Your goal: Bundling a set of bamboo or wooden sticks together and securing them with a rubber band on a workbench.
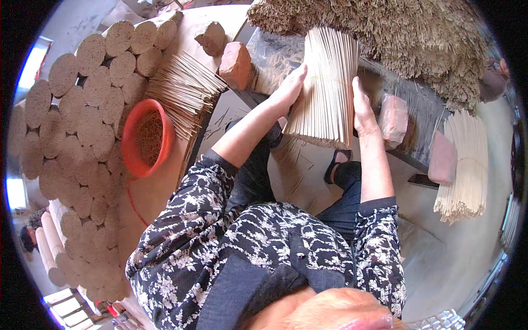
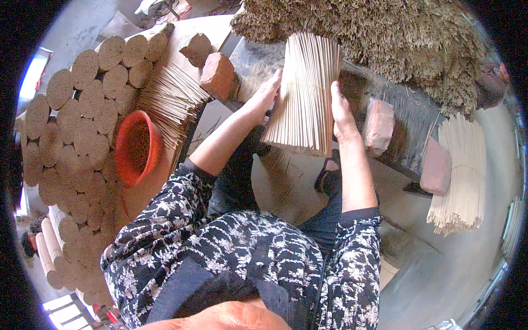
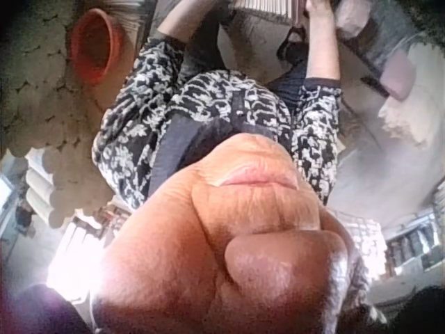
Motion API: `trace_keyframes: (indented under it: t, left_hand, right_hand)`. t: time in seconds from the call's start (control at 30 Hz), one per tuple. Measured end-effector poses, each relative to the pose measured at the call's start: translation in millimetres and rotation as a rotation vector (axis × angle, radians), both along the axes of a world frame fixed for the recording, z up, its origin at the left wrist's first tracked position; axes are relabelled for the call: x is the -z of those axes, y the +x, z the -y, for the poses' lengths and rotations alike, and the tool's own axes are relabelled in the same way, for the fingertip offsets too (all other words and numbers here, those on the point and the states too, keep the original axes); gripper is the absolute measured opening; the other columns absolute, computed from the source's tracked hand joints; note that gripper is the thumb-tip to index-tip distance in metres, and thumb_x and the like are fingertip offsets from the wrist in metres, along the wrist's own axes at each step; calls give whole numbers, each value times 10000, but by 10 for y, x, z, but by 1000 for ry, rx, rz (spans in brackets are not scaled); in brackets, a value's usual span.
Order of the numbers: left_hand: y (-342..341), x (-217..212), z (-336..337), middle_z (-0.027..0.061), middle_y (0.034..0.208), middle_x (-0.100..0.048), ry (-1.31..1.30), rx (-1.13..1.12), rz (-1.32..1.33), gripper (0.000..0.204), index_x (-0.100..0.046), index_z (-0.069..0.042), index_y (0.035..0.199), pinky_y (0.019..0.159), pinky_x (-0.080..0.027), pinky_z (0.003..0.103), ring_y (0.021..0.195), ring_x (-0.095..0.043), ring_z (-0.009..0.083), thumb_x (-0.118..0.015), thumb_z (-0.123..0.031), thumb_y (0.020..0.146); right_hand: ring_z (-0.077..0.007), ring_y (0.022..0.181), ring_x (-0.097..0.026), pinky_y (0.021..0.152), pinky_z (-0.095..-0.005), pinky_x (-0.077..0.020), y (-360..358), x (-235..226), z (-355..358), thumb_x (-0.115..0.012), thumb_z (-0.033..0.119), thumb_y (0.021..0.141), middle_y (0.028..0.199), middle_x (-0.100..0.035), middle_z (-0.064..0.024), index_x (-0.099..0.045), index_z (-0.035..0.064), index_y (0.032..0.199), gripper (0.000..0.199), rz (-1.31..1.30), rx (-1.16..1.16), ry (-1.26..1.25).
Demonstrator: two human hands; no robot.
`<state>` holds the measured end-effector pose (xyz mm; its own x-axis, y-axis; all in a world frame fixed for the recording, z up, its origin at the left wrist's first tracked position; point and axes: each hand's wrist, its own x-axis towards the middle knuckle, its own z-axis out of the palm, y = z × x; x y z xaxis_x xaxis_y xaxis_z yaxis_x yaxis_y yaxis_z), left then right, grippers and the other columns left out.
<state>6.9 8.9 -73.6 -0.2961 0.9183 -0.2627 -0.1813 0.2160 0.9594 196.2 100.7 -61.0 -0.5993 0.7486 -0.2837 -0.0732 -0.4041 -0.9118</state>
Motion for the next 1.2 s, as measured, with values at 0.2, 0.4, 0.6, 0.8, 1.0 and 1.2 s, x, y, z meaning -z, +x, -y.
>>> trace_keyframes:
  t: [0.2,0.4,0.6,0.8,1.0,1.2]
  left_hand:
    - [71,193,40,122,1218,-543,91,45,269,683,-328,-31,1375,879,-464,337,1032,-567,166,-378,-563,949]
    - [76,-264,73,113,1256,-545,41,84,58,652,-384,-30,1365,970,-400,378,1145,-514,202,-355,-542,963]
    - [47,32,47,148,1200,-561,-28,29,181,697,-366,-37,1384,958,-394,349,1079,-545,207,-339,-580,948]
    - [209,-53,23,135,1317,-501,-47,104,94,737,-443,-45,1342,1005,-365,404,1170,-494,220,-319,-642,927]
    - [117,127,-128,131,1306,-516,-170,3,127,731,-413,-38,1368,1027,-335,402,1188,-481,236,-301,-621,942]
    - [389,-259,66,124,1277,-546,-12,-10,420,665,-392,-46,1374,901,-466,366,1066,-579,197,-363,-562,956]
  right_hand:
    - [-161,1061,-554,932,-324,-433,-72,83,43,-397,560,950,1195,-589,-81,-509,-1,1271,656,23,-29,-21]
    - [-177,1103,-536,937,-330,-436,-144,-204,107,-331,578,960,1243,-564,-86,-475,-5,1308,694,68,89,-34]
    - [-187,1053,-568,936,-329,-440,21,75,-88,-345,598,946,1190,-594,-116,-502,-38,1266,729,96,61,55]
    - [-204,1065,-568,903,-322,-472,131,-66,-109,-332,620,937,1184,-593,-165,-512,-73,1248,781,297,192,134]
    - [-222,1123,-541,927,-318,-448,219,82,-333,-313,642,929,1232,-565,-182,-475,-86,1285,826,241,135,162]
    - [-211,1083,-544,925,-333,-438,84,4,-199,-357,674,901,1182,-577,-185,-509,-100,1227,853,148,-15,176]
